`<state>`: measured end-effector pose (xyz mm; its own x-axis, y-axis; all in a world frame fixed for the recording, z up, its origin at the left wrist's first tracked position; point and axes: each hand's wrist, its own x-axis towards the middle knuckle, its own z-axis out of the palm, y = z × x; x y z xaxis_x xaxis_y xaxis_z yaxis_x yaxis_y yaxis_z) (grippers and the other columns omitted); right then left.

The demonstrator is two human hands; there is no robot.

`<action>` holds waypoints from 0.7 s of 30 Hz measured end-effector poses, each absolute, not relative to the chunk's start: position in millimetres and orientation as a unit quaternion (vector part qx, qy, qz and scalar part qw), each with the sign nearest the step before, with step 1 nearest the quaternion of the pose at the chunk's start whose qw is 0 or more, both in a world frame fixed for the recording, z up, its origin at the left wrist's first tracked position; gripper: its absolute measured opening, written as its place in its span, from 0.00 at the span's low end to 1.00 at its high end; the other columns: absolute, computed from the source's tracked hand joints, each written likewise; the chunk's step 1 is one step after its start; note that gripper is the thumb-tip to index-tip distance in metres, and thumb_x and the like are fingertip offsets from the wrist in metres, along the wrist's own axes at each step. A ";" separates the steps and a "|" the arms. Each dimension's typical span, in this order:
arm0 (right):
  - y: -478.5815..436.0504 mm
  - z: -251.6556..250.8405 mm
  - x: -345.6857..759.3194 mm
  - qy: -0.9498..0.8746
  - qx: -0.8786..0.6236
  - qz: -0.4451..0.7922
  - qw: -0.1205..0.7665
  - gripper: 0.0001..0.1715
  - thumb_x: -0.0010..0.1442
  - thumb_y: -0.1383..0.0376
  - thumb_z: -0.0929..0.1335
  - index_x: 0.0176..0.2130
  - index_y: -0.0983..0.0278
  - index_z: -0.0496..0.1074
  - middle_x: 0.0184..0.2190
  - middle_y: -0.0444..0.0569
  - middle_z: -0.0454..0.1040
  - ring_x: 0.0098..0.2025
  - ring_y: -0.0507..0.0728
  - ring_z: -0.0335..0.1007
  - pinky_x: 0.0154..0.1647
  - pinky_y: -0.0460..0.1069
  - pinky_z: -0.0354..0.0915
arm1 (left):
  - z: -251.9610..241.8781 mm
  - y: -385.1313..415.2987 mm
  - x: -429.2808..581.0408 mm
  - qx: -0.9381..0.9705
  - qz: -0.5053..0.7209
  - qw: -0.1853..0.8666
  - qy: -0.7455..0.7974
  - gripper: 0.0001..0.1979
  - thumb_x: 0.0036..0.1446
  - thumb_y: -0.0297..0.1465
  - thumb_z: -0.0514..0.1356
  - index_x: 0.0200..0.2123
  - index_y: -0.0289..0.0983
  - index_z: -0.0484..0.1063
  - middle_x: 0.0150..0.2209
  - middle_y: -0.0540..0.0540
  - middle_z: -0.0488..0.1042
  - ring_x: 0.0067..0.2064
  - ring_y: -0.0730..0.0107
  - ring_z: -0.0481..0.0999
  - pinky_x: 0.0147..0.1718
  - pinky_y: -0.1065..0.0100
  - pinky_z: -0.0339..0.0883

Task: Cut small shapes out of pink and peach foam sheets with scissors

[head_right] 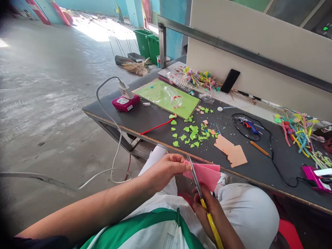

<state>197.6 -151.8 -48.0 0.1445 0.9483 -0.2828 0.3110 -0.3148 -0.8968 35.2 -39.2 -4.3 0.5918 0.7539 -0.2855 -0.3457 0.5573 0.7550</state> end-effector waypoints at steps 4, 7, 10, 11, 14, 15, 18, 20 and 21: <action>-151.2 -41.2 204.2 -0.508 -0.656 0.448 0.333 0.10 0.46 0.63 0.66 0.33 0.57 0.70 0.22 0.42 0.68 0.23 0.55 0.65 0.23 0.49 0.60 | -9.1 -35.6 30.9 0.342 0.307 0.832 0.312 0.13 0.36 0.32 0.70 0.20 0.33 0.69 0.21 0.49 0.72 0.25 0.75 0.69 0.28 0.72 0.60; -150.2 -33.0 203.6 -0.514 -0.647 0.464 0.321 0.08 0.47 0.64 0.65 0.32 0.58 0.70 0.24 0.43 0.69 0.26 0.56 0.66 0.26 0.49 0.61 | -10.4 -34.9 30.4 0.343 0.304 0.832 0.314 0.12 0.36 0.32 0.70 0.20 0.32 0.71 0.23 0.48 0.74 0.26 0.74 0.71 0.29 0.71 0.60; -148.5 -25.7 199.9 -0.487 -0.651 0.481 0.329 0.08 0.47 0.63 0.65 0.31 0.59 0.70 0.26 0.44 0.70 0.30 0.58 0.67 0.31 0.50 0.63 | -8.1 -34.7 30.7 0.342 0.298 0.834 0.314 0.12 0.35 0.32 0.70 0.20 0.32 0.71 0.23 0.47 0.74 0.27 0.74 0.71 0.30 0.71 0.61; -147.9 -23.8 198.8 -0.483 -0.651 0.483 0.332 0.08 0.47 0.63 0.65 0.32 0.59 0.70 0.26 0.44 0.70 0.30 0.58 0.67 0.31 0.50 0.63 | -7.0 -34.6 30.6 0.341 0.294 0.834 0.318 0.13 0.34 0.32 0.71 0.20 0.32 0.71 0.22 0.48 0.74 0.27 0.74 0.71 0.30 0.71 0.61; -146.5 -20.4 197.2 -0.491 -0.649 0.482 0.325 0.08 0.47 0.63 0.64 0.31 0.59 0.70 0.26 0.44 0.69 0.28 0.57 0.66 0.29 0.50 0.62 | -4.5 -33.7 29.9 0.344 0.282 0.828 0.342 0.14 0.32 0.32 0.71 0.19 0.32 0.71 0.21 0.48 0.73 0.26 0.75 0.70 0.29 0.72 0.60; -146.2 -20.3 197.3 -0.496 -0.651 0.476 0.322 0.07 0.46 0.63 0.65 0.30 0.59 0.70 0.26 0.44 0.69 0.28 0.57 0.66 0.29 0.50 0.62 | -4.3 -33.1 29.5 0.348 0.278 0.825 0.347 0.14 0.32 0.32 0.71 0.19 0.32 0.70 0.21 0.48 0.73 0.26 0.75 0.70 0.29 0.72 0.60; -145.8 -23.3 198.9 -0.504 -0.660 0.462 0.312 0.06 0.45 0.65 0.65 0.29 0.59 0.70 0.25 0.43 0.69 0.29 0.58 0.67 0.30 0.50 0.62 | -5.4 -31.0 28.3 0.366 0.261 0.819 0.357 0.13 0.33 0.32 0.71 0.18 0.32 0.70 0.21 0.49 0.72 0.25 0.76 0.69 0.28 0.72 0.59; -146.1 -27.5 200.2 -0.509 -0.663 0.456 0.306 0.07 0.45 0.65 0.65 0.29 0.59 0.70 0.25 0.43 0.69 0.31 0.58 0.67 0.32 0.50 0.62 | -7.0 -29.6 27.9 0.379 0.249 0.815 0.361 0.12 0.33 0.32 0.70 0.18 0.33 0.70 0.20 0.50 0.71 0.25 0.76 0.68 0.28 0.72 0.59; -146.4 -29.8 200.8 -0.511 -0.665 0.453 0.303 0.07 0.45 0.66 0.65 0.29 0.59 0.70 0.25 0.43 0.69 0.30 0.58 0.67 0.32 0.50 0.62 | -7.8 -29.1 27.8 0.383 0.245 0.813 0.363 0.12 0.34 0.32 0.70 0.18 0.33 0.70 0.19 0.50 0.70 0.24 0.76 0.67 0.28 0.71 0.59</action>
<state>200.8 -146.4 -29.8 0.0675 0.9540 -0.2923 0.4058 -0.2938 -0.8654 27.8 -29.1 -7.8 0.6160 0.6765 -0.4036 -0.1194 0.5866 0.8010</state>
